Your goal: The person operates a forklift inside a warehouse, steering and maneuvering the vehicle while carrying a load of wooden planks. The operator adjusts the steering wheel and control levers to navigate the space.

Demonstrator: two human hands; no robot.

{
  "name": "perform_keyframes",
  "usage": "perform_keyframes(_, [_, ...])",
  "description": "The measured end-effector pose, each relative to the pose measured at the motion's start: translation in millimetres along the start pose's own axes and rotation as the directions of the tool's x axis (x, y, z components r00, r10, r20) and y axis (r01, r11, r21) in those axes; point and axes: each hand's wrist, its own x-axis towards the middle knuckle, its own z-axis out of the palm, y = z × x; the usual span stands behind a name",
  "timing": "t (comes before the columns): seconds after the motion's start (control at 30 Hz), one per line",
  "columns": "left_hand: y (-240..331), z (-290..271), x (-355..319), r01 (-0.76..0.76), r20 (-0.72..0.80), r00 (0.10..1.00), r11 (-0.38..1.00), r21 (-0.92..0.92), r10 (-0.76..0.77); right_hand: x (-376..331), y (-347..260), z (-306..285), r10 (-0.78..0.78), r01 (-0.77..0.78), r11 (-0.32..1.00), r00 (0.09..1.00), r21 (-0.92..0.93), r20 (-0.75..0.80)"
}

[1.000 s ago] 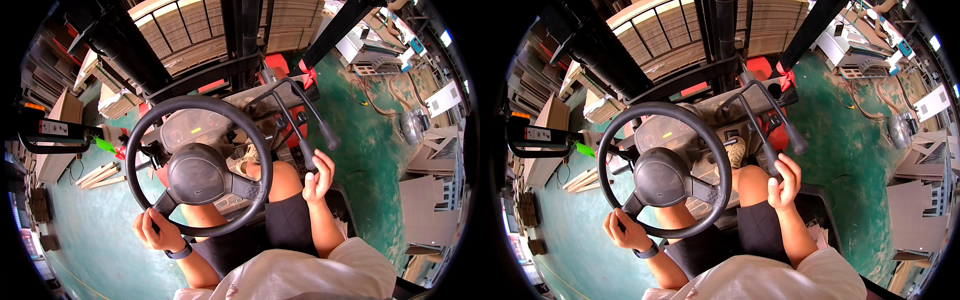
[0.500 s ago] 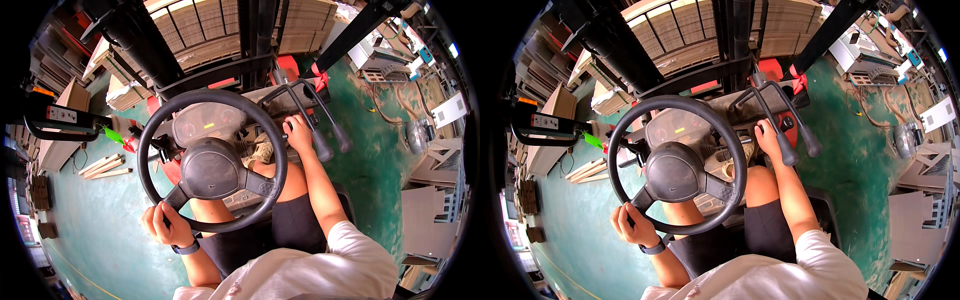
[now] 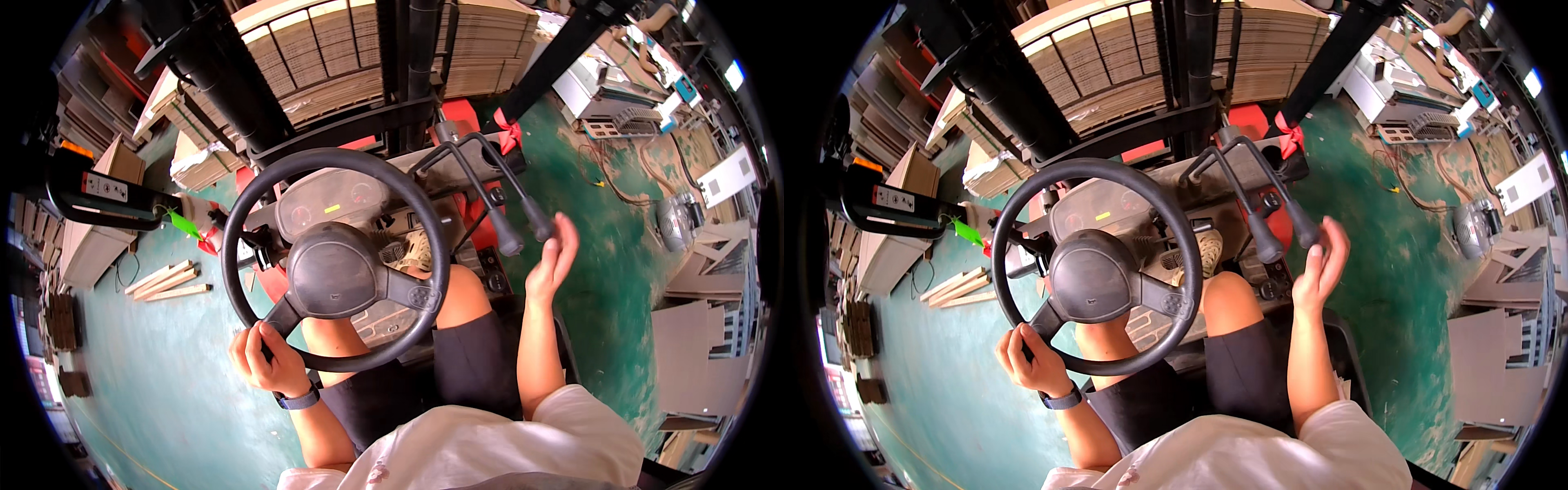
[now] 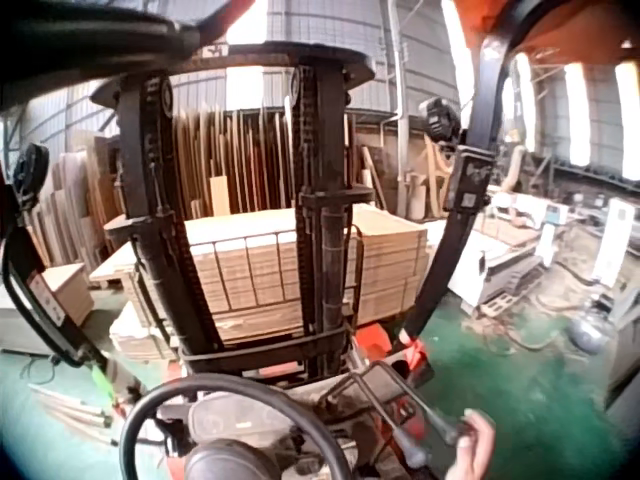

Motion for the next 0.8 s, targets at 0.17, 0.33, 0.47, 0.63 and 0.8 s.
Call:
perform_keyframes(0.17, [4.3, 2.3, 0.8, -0.011, -0.023, 1.000, 1.000, 0.008, 0.011, 16.3, -9.1, -6.0, -0.217, 0.268, 0.956, 0.920, -0.120, 0.325])
perform_keyframes(0.33, [4.1, 2.3, -1.8, 0.000, -0.030, 1.000, 0.999, 0.034, 0.001, -17.5, -3.5, -31.1, -0.177, 0.202, 0.975, 0.957, -0.091, 0.229])
perform_keyframes(0.47, [-0.7, 0.4, -2.7, 0.001, -0.031, 1.000, 0.999, 0.032, 0.000, -20.2, -3.6, -31.5, -0.159, 0.188, 0.976, 0.961, -0.113, 0.226])
perform_keyframes(0.63, [-1.6, 1.6, 1.0, -0.043, -0.028, 0.999, 0.998, 0.042, 0.045, -19.4, -4.0, -29.9, -0.174, 0.209, 0.968, 0.958, -0.138, 0.226])
perform_keyframes(0.8, [-0.3, 2.5, -0.2, -0.026, -0.031, 0.999, 0.999, 0.047, 0.028, -11.7, -8.4, -24.9, -0.179, 0.221, 0.962, 0.954, -0.162, 0.240])
